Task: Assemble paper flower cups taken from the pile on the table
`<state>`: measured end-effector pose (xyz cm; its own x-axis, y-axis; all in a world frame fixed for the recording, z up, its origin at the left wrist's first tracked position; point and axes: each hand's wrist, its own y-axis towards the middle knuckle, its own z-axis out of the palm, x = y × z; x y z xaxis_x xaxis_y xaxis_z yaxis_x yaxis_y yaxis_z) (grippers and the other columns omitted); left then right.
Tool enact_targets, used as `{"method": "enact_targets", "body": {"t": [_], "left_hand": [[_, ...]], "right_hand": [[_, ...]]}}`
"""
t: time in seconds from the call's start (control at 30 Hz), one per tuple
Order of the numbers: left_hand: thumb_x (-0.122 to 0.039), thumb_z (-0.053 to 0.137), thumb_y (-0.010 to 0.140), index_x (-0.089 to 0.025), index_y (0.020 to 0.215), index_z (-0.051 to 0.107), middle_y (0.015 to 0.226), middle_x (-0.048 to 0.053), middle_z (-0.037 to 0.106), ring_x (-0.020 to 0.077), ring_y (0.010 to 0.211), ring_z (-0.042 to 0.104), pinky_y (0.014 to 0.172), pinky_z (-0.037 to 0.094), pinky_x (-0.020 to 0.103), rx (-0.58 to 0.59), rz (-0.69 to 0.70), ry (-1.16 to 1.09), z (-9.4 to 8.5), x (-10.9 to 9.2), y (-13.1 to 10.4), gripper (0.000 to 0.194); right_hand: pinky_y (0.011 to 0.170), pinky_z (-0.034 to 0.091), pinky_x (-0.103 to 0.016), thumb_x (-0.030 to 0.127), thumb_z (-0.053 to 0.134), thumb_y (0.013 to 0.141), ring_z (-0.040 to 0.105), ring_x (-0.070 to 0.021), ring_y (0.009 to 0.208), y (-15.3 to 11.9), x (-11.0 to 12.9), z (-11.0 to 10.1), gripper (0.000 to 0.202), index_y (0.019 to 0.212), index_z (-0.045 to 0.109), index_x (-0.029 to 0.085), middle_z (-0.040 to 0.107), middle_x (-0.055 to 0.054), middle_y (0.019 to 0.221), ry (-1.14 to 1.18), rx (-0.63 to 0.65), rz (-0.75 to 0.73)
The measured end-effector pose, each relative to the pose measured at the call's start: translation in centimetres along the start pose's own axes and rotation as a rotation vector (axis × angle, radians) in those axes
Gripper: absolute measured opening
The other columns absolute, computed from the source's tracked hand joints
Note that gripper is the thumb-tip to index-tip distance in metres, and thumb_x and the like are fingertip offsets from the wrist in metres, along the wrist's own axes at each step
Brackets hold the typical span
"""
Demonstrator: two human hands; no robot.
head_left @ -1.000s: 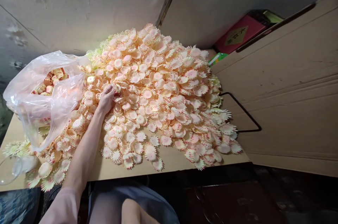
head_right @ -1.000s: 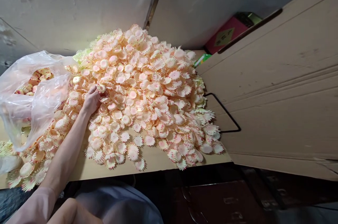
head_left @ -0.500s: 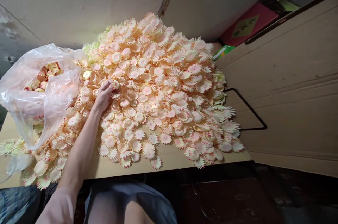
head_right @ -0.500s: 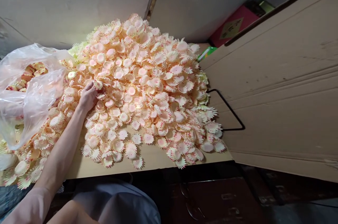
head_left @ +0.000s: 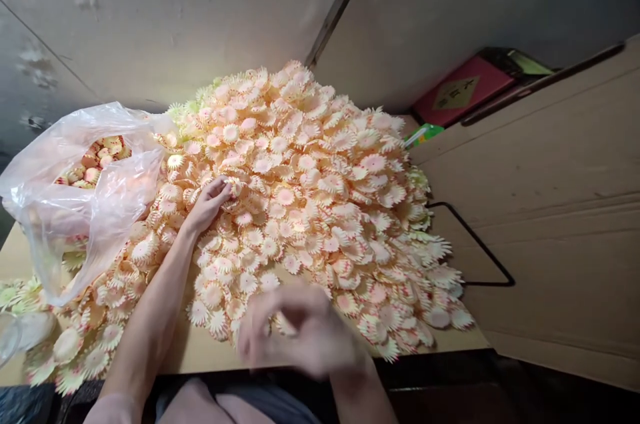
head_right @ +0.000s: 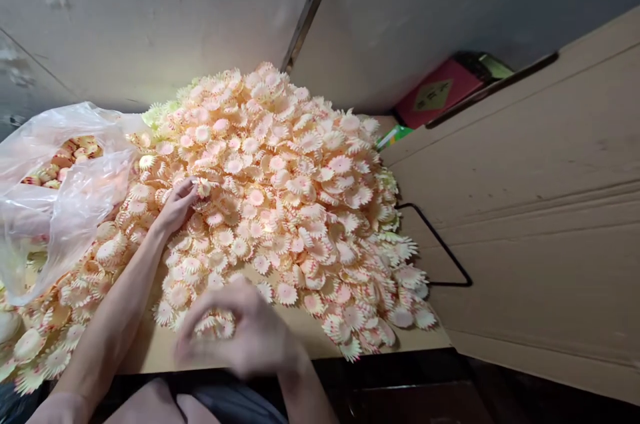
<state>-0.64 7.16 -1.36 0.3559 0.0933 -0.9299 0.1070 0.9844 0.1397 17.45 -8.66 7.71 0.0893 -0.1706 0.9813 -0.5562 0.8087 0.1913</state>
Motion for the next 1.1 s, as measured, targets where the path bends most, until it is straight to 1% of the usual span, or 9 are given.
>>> {"method": "enact_targets", "body": {"t": [0.07, 0.13, 0.27, 0.4, 0.53, 0.63, 0.83, 1.03, 1.1], "left_hand": [[-0.047, 0.075, 0.075, -0.018, 0.078, 0.065, 0.076, -0.001, 0.057, 0.0115, 0.070, 0.053, 0.069, 0.046, 0.022, 0.046, -0.019, 0.035, 0.1, -0.3, -0.2, 0.032], [-0.047, 0.077, 0.074, -0.017, 0.080, 0.064, 0.077, -0.001, 0.057, 0.0117, 0.071, 0.053, 0.070, 0.045, 0.023, 0.085, -0.044, 0.041, 0.2, -0.7, -0.4, 0.033], [-0.048, 0.076, 0.074, -0.017, 0.078, 0.062, 0.075, -0.001, 0.055, 0.0111, 0.070, 0.051, 0.069, 0.044, 0.022, 0.127, -0.056, 0.035, 0.2, -1.0, -0.5, 0.035], [-0.049, 0.070, 0.080, -0.016, 0.080, 0.063, 0.077, 0.001, 0.057, 0.0130, 0.074, 0.053, 0.072, 0.044, 0.024, 0.171, -0.040, 0.116, 0.2, -0.7, -0.4, 0.034], [-0.050, 0.066, 0.083, -0.016, 0.082, 0.066, 0.080, 0.003, 0.061, 0.0141, 0.076, 0.055, 0.074, 0.044, 0.025, 0.200, -0.021, 0.149, 0.2, -0.5, -0.2, 0.034], [-0.050, 0.068, 0.081, -0.018, 0.088, 0.069, 0.086, 0.003, 0.064, 0.0146, 0.080, 0.058, 0.078, 0.045, 0.025, 0.230, -0.018, 0.097, 0.4, -0.8, -0.2, 0.033], [-0.043, 0.072, 0.080, -0.019, 0.091, 0.070, 0.089, 0.004, 0.065, 0.0147, 0.083, 0.059, 0.079, 0.046, 0.025, 0.252, -0.056, 0.032, 0.7, -1.1, -0.3, 0.027], [-0.043, 0.071, 0.080, -0.016, 0.076, 0.064, 0.076, 0.001, 0.055, 0.0118, 0.070, 0.049, 0.068, 0.040, 0.024, 0.207, -0.064, 0.111, 0.7, -1.1, -0.4, 0.028], [-0.042, 0.069, 0.082, -0.016, 0.074, 0.062, 0.074, 0.000, 0.052, 0.0116, 0.069, 0.046, 0.067, 0.038, 0.024, 0.201, -0.045, 0.146, 0.7, -1.2, -0.4, 0.029]], "right_hand": [[0.065, 0.058, -0.029, 0.028, 0.072, 0.084, 0.070, -0.0172, 0.072, 4.1, -1.4, -2.6, 0.006, 0.085, 0.072, 0.022, 0.074, -0.003, 0.080, -0.176, -0.195, -0.036], [0.068, 0.057, -0.031, 0.031, 0.072, 0.084, 0.067, -0.0181, 0.073, 7.7, -3.5, -4.4, 0.011, 0.087, 0.070, 0.021, 0.072, -0.005, 0.084, -0.368, -0.387, -0.099], [0.071, 0.057, -0.032, 0.036, 0.077, 0.078, 0.065, -0.0174, 0.071, 11.6, -7.7, -5.9, 0.022, 0.091, 0.069, 0.021, 0.070, -0.006, 0.086, -0.409, -0.474, -0.162], [0.069, 0.057, -0.030, 0.042, 0.076, 0.078, 0.066, -0.0176, 0.073, 11.5, -9.2, -6.1, 0.024, 0.086, 0.068, 0.021, 0.069, -0.005, 0.085, -0.152, -0.451, -0.095], [0.056, 0.052, -0.026, 0.046, 0.075, 0.078, 0.061, -0.0152, 0.065, 10.9, -8.9, -6.5, 0.025, 0.082, 0.067, 0.022, 0.067, -0.003, 0.080, -0.080, -0.434, -0.038], [0.055, 0.051, -0.026, 0.044, 0.073, 0.080, 0.059, -0.0143, 0.065, 10.8, -9.0, -6.8, 0.022, 0.083, 0.069, 0.023, 0.066, -0.003, 0.083, -0.033, -0.413, -0.036], [0.081, 0.055, -0.033, 0.040, 0.070, 0.082, 0.063, -0.0214, 0.095, 10.8, -10.0, -7.1, 0.018, 0.083, 0.072, 0.022, 0.065, -0.007, 0.099, -0.038, -0.455, -0.090], [0.069, 0.053, -0.030, 0.033, 0.066, 0.084, 0.063, -0.0207, 0.088, 10.7, -9.3, -6.9, 0.016, 0.076, 0.071, 0.021, 0.065, -0.007, 0.093, -0.113, -0.506, -0.129], [0.072, 0.054, -0.032, 0.032, 0.065, 0.085, 0.064, -0.0211, 0.089, 10.7, -9.0, -6.7, 0.016, 0.075, 0.070, 0.021, 0.067, -0.007, 0.092, -0.151, -0.534, -0.134]]}}
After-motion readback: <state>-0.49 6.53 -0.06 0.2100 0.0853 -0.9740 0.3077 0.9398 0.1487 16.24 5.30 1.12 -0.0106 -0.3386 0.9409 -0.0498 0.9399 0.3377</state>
